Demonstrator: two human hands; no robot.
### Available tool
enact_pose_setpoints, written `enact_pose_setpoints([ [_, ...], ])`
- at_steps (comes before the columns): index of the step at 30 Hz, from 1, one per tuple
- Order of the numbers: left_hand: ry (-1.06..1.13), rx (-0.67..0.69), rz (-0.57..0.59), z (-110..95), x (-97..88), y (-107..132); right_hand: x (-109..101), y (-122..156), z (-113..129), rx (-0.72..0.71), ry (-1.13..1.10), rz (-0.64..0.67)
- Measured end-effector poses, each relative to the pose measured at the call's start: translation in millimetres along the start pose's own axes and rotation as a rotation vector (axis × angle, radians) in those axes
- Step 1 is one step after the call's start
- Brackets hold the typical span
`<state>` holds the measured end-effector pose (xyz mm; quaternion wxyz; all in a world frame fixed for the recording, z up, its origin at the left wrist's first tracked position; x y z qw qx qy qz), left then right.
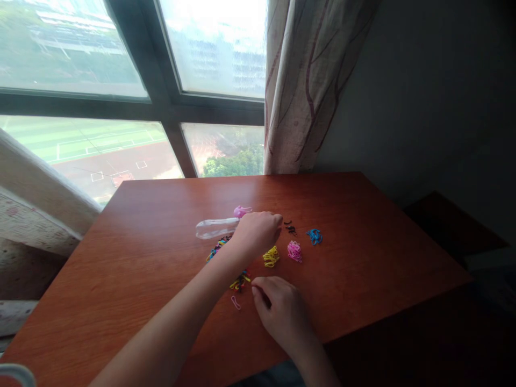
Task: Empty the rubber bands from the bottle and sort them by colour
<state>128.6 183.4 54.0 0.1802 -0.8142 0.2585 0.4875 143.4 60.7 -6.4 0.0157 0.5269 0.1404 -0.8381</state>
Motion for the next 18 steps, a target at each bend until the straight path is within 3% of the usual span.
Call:
enact_pose_setpoints([
  [6,0.042,0.010,-0.079,7.0,-18.5,73.0,-1.1,2.9,7.1,-0.022,0.044,0.009],
  [8,0.119,0.009,-0.166,15.0,-21.3,98.5,-1.1,5.7,12.7,-0.037,0.046,0.019],
  [13,0.268,-0.082,-0.281,45.8,-9.4,148.7,2.5,11.5,26.4,-0.060,0.060,0.063],
  [18,0.347,-0.076,-0.395,59.6,-5.1,175.7,4.8,11.7,32.3,-0.084,0.115,0.058],
])
Point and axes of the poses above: each hand's wrist, its own y-axis away from the middle knuckle, its own x-axis out of the palm, z = x × y, the point moved 10 cm from there along -y, towards the middle knuckle, and after that the axes turned 15 degrees about y, right-handed, at the moved point
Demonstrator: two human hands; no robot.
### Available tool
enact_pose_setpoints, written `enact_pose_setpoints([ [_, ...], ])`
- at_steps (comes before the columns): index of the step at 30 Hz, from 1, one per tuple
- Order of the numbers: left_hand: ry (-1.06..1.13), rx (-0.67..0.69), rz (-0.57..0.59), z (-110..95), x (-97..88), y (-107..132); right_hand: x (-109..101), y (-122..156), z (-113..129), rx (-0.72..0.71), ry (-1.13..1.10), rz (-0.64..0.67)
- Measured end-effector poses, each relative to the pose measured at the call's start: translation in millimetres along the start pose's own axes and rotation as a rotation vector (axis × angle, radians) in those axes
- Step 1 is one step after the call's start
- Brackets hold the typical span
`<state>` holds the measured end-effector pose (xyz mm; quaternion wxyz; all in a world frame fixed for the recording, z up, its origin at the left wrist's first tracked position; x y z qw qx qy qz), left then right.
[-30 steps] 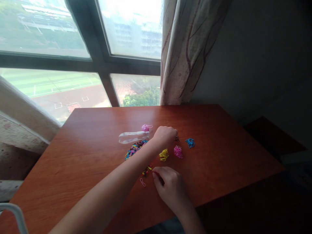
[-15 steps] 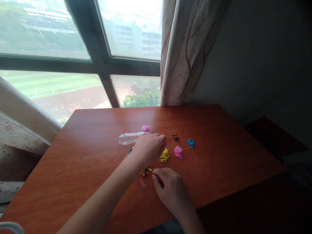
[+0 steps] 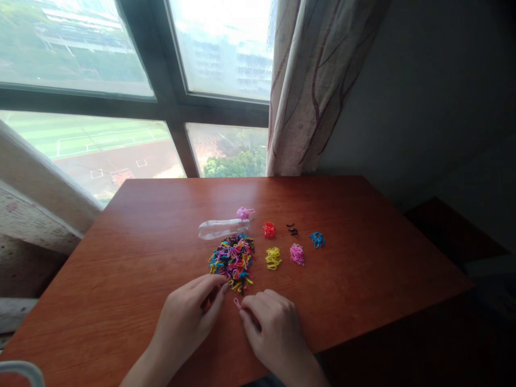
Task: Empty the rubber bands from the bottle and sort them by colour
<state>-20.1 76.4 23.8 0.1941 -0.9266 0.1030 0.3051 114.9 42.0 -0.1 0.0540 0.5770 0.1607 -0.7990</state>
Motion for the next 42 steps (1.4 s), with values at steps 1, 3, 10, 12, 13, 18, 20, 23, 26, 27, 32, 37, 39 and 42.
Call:
enact_pose_setpoints([
  [1,0.006,0.011,-0.007,1.0,-0.7,2.4,0.1,-0.2,0.3,-0.003,0.009,-0.005],
  [3,0.009,0.024,-0.011,2.8,-0.6,5.3,0.4,-0.3,0.2,-0.005,0.013,-0.010],
  [10,0.009,0.043,0.000,1.5,6.1,5.6,2.8,1.0,0.4,-0.002,0.004,-0.012],
  [12,-0.005,0.050,0.005,0.2,8.1,5.6,3.1,1.0,2.0,-0.009,0.002,-0.019],
  [13,-0.009,0.053,0.005,-0.2,8.5,5.8,3.2,0.9,2.6,-0.010,0.001,-0.025],
  [18,-0.001,0.065,-0.011,-1.3,6.2,6.9,-0.3,1.3,0.7,0.011,-0.050,-0.067],
  [20,0.000,0.063,-0.007,-1.1,6.4,7.0,-3.4,2.0,-6.6,0.028,-0.090,-0.084],
  [23,-0.009,0.061,0.001,-0.8,7.6,7.2,-12.0,4.6,-34.6,0.103,-0.124,-0.129],
  [26,-0.014,0.067,0.004,-1.8,8.6,7.7,-25.3,10.8,-81.7,0.253,-0.129,-0.204],
  [27,-0.015,0.070,0.007,-2.3,9.1,7.9,-29.5,13.4,-98.2,0.307,-0.116,-0.224],
  [32,-0.030,0.079,0.022,-4.7,11.3,8.0,-42.9,22.5,-156.5,0.531,0.042,-0.265],
  [37,-0.043,0.096,0.022,-5.0,11.7,8.0,-42.7,18.4,-166.0,0.603,0.150,-0.251],
  [39,-0.045,0.105,0.023,-5.2,11.9,8.4,-41.4,16.2,-165.9,0.621,0.150,-0.242],
  [42,-0.049,0.127,0.018,-7.0,11.8,8.7,-39.3,13.7,-166.0,0.637,0.131,-0.220],
])
Point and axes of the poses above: each hand's wrist, its own y-axis away from the middle knuckle, its own x-axis out of the palm, z = x × y, the point moved 10 cm from there along -y, towards the middle knuckle, and after that the axes turned 15 degrees about y, right-handed, at the moved point
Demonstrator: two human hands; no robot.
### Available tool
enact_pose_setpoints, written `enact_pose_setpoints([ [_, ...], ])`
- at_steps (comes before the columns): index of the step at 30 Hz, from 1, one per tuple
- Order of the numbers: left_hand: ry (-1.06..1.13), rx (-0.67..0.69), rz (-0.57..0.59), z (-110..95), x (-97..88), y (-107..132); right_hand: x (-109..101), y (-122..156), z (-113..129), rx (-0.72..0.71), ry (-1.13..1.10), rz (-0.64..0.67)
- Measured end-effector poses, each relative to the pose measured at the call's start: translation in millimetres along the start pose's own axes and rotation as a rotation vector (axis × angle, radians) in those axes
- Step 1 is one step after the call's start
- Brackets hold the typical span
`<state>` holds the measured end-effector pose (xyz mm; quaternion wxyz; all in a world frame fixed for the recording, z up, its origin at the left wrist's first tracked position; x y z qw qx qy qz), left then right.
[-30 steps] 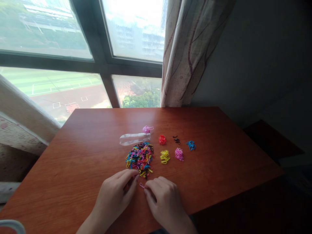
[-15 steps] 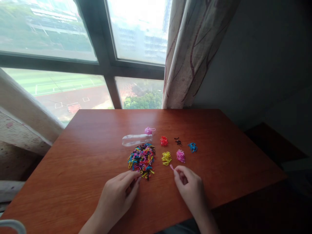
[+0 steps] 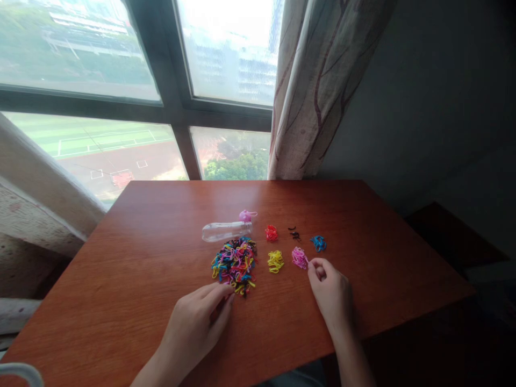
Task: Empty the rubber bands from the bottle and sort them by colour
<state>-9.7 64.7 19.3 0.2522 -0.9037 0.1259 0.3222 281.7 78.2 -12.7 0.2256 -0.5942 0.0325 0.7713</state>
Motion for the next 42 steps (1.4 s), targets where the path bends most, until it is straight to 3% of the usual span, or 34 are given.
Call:
enact_pose_setpoints([
  [6,-0.007,0.004,-0.011,-0.9,-1.4,-0.2,4.2,0.1,-3.5,0.011,-0.035,0.042],
  [12,-0.011,-0.011,-0.038,2.1,-5.4,0.3,1.2,7.1,1.9,-0.026,-0.145,0.001],
  [20,-0.019,-0.027,-0.072,3.8,-10.0,0.6,6.5,40.5,72.0,-0.230,-0.310,0.062],
  [27,-0.061,-0.036,0.029,4.2,4.3,2.3,10.7,63.6,118.6,-0.436,-0.259,0.106],
  [42,-0.254,-0.099,0.161,-2.3,33.0,-5.3,14.6,65.5,120.8,-0.487,-0.226,0.122],
])
Point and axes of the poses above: each hand's wrist, its own y-axis away from the middle knuckle, its own x-axis out of the palm, z = x × y, the point moved 10 cm from there along -y, towards the middle knuckle, and after that the axes turned 15 degrees about y, right-handed, at the moved point
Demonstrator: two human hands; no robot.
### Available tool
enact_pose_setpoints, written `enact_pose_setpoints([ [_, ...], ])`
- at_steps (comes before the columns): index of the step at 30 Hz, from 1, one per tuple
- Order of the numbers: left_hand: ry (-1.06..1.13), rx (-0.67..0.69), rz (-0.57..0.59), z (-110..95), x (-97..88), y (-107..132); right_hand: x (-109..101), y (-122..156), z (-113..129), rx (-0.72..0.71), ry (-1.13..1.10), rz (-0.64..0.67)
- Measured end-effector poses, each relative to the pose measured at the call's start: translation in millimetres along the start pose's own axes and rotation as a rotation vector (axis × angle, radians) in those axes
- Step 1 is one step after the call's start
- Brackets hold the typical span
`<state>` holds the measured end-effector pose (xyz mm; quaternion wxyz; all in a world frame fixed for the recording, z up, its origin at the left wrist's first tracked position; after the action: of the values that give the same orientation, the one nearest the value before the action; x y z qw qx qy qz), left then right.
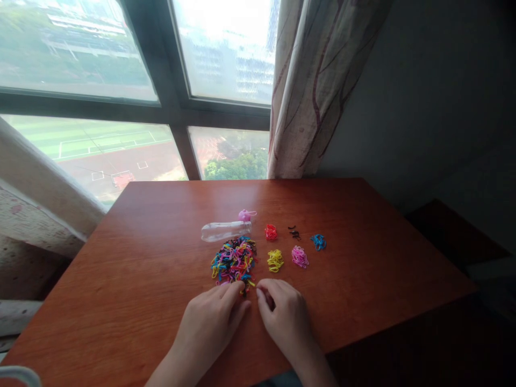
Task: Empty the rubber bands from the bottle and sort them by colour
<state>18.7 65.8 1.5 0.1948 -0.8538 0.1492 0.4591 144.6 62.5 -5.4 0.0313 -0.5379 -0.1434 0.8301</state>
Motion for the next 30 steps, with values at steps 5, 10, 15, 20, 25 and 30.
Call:
enact_pose_setpoints([
  [5,-0.049,0.013,-0.027,-5.0,-1.4,-1.8,-2.2,-0.6,2.4,-0.014,0.016,-0.004],
  [10,-0.026,0.056,-0.070,-7.7,-8.7,-0.3,-2.6,-0.3,2.6,0.000,0.007,0.011],
  [15,-0.017,0.054,-0.087,-5.5,-12.8,1.6,-2.1,-1.2,2.1,0.006,0.001,0.025],
  [20,-0.007,0.075,-0.098,-4.5,-12.8,3.7,0.9,-0.6,1.3,0.013,0.006,0.053],
  [25,-0.008,0.116,-0.171,-6.8,-20.2,5.8,-0.1,-0.8,0.8,0.016,-0.009,0.038],
  [30,0.023,0.134,-0.066,-9.8,-9.4,8.3,-1.5,-1.3,2.0,0.007,0.001,0.032],
])
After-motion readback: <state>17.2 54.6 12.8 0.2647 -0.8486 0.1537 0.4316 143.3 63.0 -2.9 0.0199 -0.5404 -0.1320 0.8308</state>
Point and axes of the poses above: each hand's wrist, its own y-axis away from the middle knuckle, its own x-axis out of the palm, z = x × y, the point moved 10 cm from there along -y, towards the middle knuckle, and after that the axes turned 15 degrees about y, right-handed, at the moved point
